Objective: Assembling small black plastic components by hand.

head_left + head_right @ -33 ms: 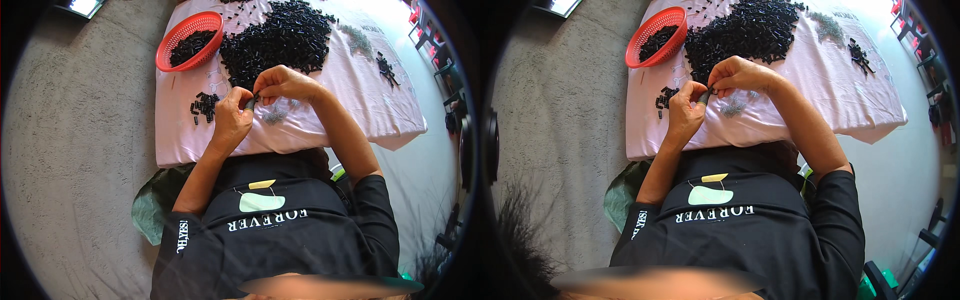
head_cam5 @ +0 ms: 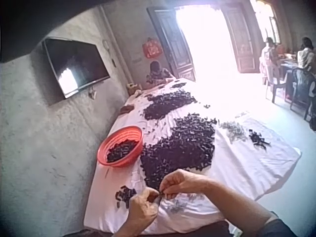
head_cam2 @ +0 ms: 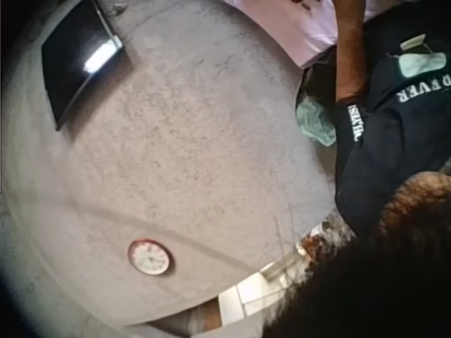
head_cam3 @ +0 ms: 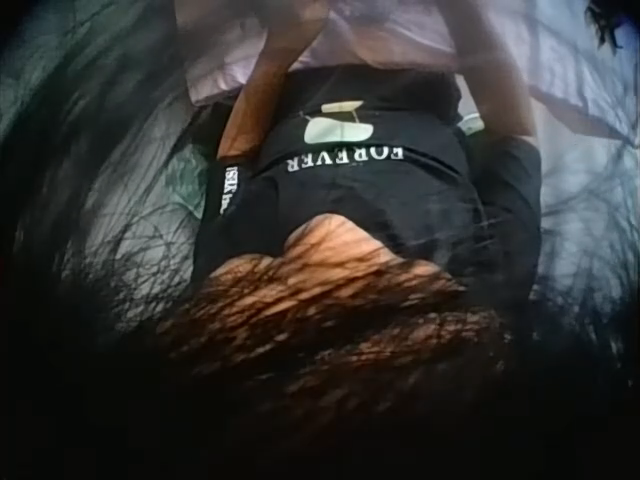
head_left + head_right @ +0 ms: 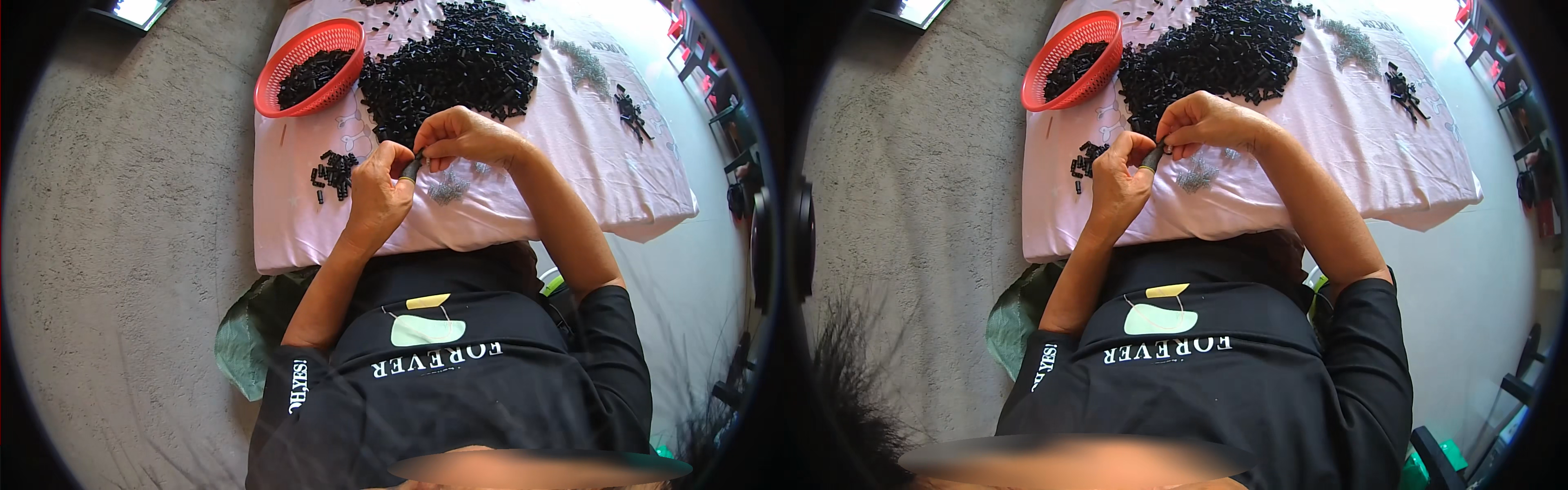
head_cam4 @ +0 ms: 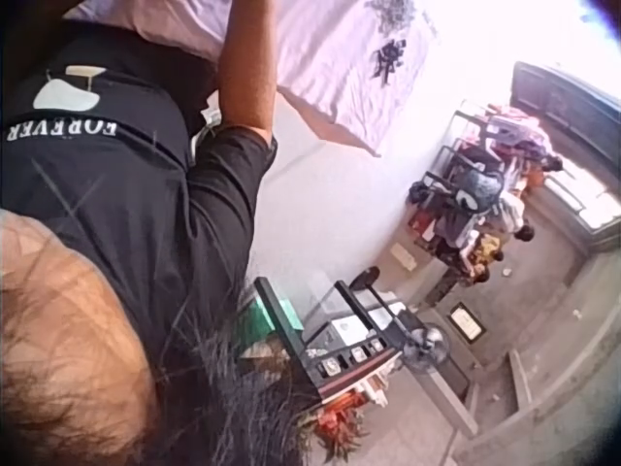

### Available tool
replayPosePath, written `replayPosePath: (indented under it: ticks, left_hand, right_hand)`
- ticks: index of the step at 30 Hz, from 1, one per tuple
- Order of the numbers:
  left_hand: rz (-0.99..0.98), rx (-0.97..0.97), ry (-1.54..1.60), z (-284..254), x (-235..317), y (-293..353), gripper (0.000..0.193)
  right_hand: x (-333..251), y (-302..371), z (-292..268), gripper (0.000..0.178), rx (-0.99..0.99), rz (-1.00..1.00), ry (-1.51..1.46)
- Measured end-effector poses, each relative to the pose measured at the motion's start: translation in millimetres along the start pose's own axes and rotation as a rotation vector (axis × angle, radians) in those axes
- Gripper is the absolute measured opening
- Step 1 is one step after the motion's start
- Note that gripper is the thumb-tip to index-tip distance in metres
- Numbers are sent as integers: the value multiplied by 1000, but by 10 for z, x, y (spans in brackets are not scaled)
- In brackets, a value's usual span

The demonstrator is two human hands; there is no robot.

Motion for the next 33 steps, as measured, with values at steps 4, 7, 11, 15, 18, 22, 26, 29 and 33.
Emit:
replayPosePath:
  ticks: [4,7,11,15,18,22,26,29,33]
  left_hand:
    - [-16,-2,50,-2,16,-35,20]
    - [-56,-1,48,-12,-45,-41,20]
    - [24,48,50,-7,43,-19,18]
    - [108,55,-5,50,136,-4,16]
    - [136,56,-28,84,102,-7,15]
    - [104,64,-44,39,79,9,12]
    - [16,-8,-94,-43,-46,63,9]
    - [47,-117,-229,17,-176,130,9]
    - [45,-215,-234,83,-260,173,6]
  right_hand:
    - [-2,11,-9,15,11,1,-29]
    - [13,-1,-29,15,4,1,-83]
    - [53,-10,-29,16,18,11,-132]
    - [80,-34,-36,16,41,0,-104]
    - [94,-41,-41,15,57,2,-82]
    - [84,-51,-21,14,55,20,-102]
    - [81,-22,-91,12,112,28,-137]
    - [67,-27,-105,11,140,16,-152]
    - [84,-40,-116,11,140,1,-192]
Point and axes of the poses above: each hand's wrist, its own y-axis away from the middle knuckle, its own z-axis out of the palm, x = y × z, the point moved 4 cm from there along -y, towards the middle knuckle, and after that the axes turned 3 degrees about -x, right-handed, at the moved point
